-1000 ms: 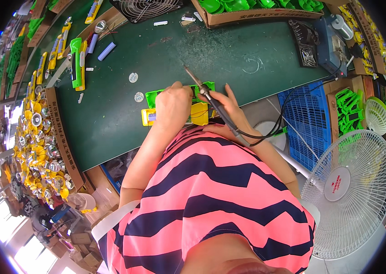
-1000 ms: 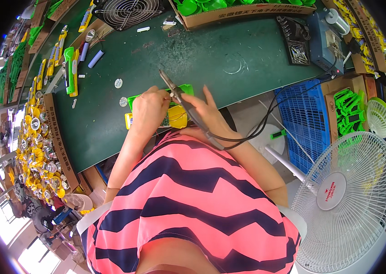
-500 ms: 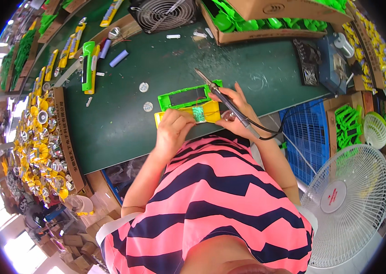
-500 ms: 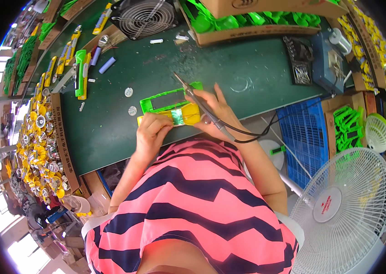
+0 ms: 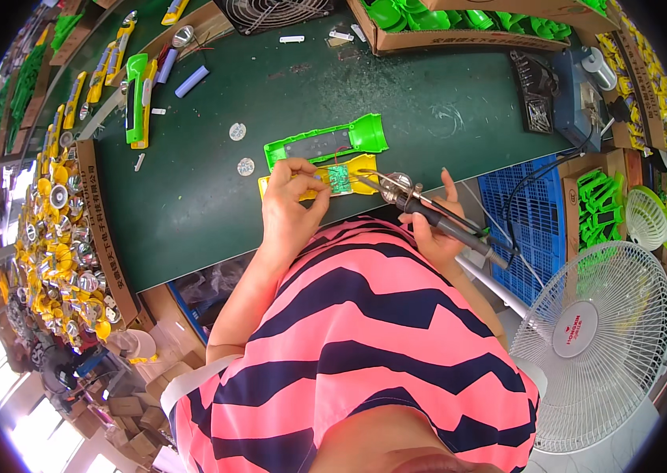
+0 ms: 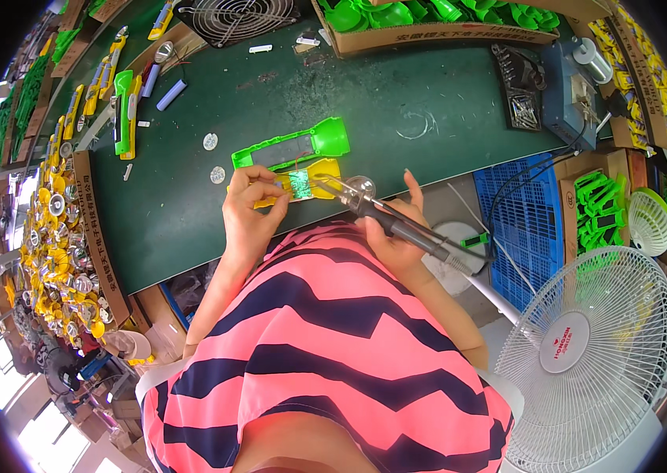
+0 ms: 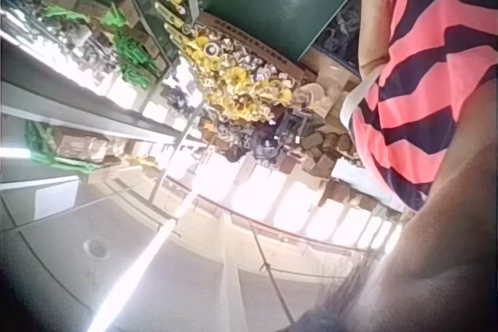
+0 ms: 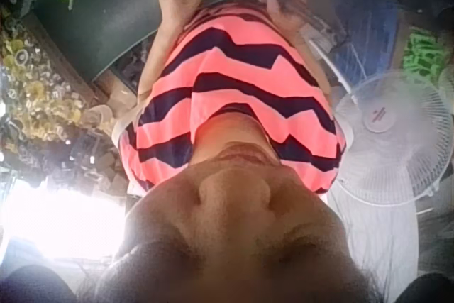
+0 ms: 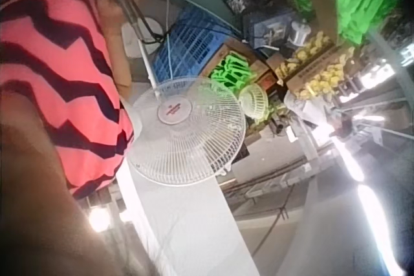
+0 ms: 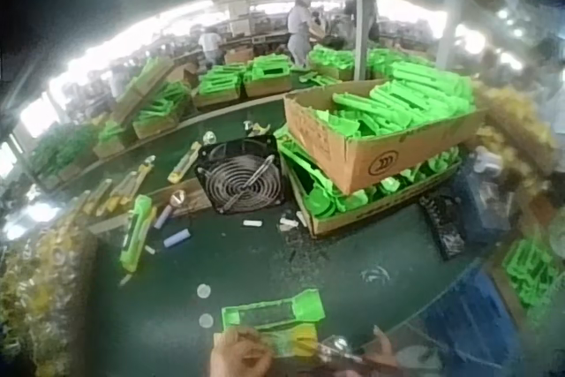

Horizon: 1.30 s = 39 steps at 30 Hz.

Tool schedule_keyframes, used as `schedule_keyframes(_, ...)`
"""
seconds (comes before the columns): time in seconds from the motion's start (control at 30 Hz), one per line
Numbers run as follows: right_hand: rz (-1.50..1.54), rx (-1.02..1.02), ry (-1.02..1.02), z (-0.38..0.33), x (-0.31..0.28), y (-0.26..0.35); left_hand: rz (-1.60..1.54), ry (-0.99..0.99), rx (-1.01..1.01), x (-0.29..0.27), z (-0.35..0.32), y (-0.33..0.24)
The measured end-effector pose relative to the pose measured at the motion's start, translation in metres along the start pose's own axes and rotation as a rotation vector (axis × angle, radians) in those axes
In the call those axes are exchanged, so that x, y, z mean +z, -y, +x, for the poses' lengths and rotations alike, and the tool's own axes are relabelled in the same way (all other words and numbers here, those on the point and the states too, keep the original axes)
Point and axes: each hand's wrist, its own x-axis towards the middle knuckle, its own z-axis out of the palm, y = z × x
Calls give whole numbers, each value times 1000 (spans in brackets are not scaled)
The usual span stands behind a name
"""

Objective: The person solders electronic components into plastic flashlight casings using a soldering iron, fits the casing halves together by hand, and places the assembled flashlights on a conveyor.

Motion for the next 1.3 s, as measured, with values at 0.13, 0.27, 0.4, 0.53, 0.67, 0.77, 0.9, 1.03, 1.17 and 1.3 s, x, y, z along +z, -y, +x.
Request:
schedule_keyframes(0.13,384,139,-318,-9,21,-2,36,-2,-5,1,0,-3)
schedule_keyframes(0.27,438,256,-270,-11,21,-2,94,7,24,1,0,-3)
schedule_keyframes(0.4,603,407,-319,-10,27,6,82,25,14,1,1,-4)
schedule_keyframes(0.53,672,490,-319,-10,29,3,86,32,19,2,3,-3)
schedule_keyframes(0.67,500,325,-278,-10,30,-1,86,28,10,3,5,-3)
schedule_keyframes(0.77,515,367,-294,-7,28,1,90,37,18,2,6,-4)
schedule_keyframes(0.9,577,400,-306,-3,21,4,103,56,22,1,8,-5)
schedule_keyframes(1.03,509,325,-330,-1,15,5,106,72,15,2,9,-3)
schedule_keyframes(1.17,436,288,-332,-1,12,2,126,87,19,1,10,-4)
schedule_keyframes(1.3,381,200,-315,-2,13,-2,55,91,3,-1,13,-4)
